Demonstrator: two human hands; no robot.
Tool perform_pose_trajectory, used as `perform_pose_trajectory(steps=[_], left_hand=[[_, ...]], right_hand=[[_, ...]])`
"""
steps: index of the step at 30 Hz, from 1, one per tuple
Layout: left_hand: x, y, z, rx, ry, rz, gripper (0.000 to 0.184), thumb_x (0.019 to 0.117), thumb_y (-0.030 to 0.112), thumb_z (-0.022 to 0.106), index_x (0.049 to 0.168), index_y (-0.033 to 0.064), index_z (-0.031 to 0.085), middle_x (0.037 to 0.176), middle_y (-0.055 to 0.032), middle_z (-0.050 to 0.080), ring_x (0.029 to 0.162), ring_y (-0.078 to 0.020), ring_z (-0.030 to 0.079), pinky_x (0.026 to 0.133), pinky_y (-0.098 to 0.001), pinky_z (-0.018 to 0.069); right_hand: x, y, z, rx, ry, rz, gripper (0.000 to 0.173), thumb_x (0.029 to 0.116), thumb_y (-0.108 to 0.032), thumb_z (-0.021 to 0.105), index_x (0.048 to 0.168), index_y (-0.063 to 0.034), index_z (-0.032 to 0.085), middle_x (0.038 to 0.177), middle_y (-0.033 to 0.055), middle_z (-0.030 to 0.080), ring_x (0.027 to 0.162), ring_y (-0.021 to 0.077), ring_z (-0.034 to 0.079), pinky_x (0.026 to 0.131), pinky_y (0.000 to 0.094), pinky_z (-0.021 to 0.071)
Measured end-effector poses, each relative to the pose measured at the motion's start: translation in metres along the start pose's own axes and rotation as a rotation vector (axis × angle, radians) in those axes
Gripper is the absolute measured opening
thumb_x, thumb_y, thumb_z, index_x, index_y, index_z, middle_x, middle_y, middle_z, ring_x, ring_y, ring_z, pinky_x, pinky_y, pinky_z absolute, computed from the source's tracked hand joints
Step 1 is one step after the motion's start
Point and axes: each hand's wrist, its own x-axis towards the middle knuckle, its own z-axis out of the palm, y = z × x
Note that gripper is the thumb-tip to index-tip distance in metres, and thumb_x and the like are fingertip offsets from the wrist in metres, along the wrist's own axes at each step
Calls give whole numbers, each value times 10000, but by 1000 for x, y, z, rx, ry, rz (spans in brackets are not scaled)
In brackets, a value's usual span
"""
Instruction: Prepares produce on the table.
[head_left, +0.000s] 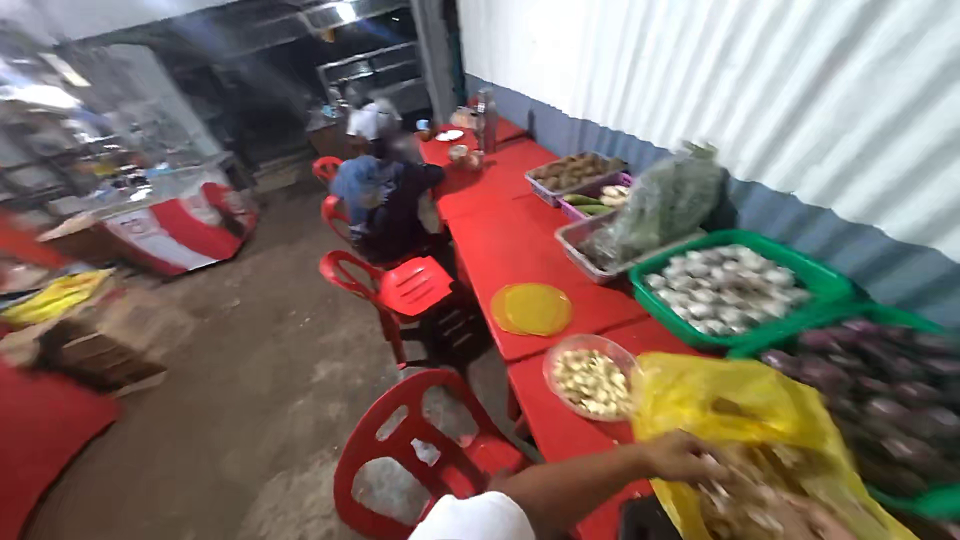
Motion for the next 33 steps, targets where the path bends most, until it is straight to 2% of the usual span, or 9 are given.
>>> perform_pose_trajectory(steps=[4,6,9,15,18,21,28,31,33], left_hand=[[-7,9,3,-154,-17,-114,298,1066,110,454,1207,-80,636,935,-98,698,724,-77,623,682,-266,543],[-1,6,6,-194,-4,-126,300,1075,143,436,1194,-43,638,885,-27,681,695,-56,608,661,-252,536],[5,7,15,-213,-34,-166,314,1083,154,443,1267,-40,608,967,-39,690,770,-88,639,721,-286,561],[9,1,20,-183,-52,-134,278,1035,95,542,1256,-51,626,976,-76,699,785,-112,660,734,-299,573],[8,4,20,-23,-61,-18,263,1007,79,579,1219,-59,653,1010,-77,706,777,-76,651,713,-258,558],[9,5,20,93,-56,68,283,995,73,573,1217,-81,657,1037,-122,714,814,-91,670,762,-275,571],[12,18,16,403,-46,89,291,1002,133,597,1201,-57,691,1017,-162,709,785,-136,641,769,-297,547],[11,16,19,378,1,120,268,997,127,599,1163,-54,706,931,-136,708,734,-115,622,730,-284,537],[9,12,23,225,55,111,256,988,107,597,1146,-64,703,903,-108,706,724,-89,624,719,-276,542]], right_hand=[[1,-8,-4,14,222,117,287,1042,-141,566,1150,103,671,1097,253,694,1025,303,678,954,495,532],[4,-17,-12,-31,163,169,309,1059,-150,521,1196,86,667,1190,257,675,1141,319,650,1041,481,488],[8,-9,-15,-22,96,204,335,1062,-198,517,1235,53,656,1284,249,631,1224,312,605,1082,460,464],[5,-5,-8,-17,136,182,294,1013,-216,613,1175,14,697,1283,244,608,1238,320,576,1070,458,469],[3,-11,-7,-154,123,143,298,1021,-229,596,1171,0,715,1290,214,623,1225,310,595,1062,457,478],[3,-18,-8,-280,69,146,317,1048,-247,547,1197,-23,714,1340,182,612,1216,295,613,1053,452,488],[2,-28,-3,-497,11,60,322,1062,-206,491,1223,-27,704,1371,167,613,1163,341,648,1001,518,507],[5,-27,2,-527,64,17,288,1033,-165,509,1155,11,702,1308,183,644,1098,356,676,934,536,533],[6,-24,2,-381,97,86,306,1035,-179,512,1183,22,690,1306,190,641,1148,338,654,989,519,506]])
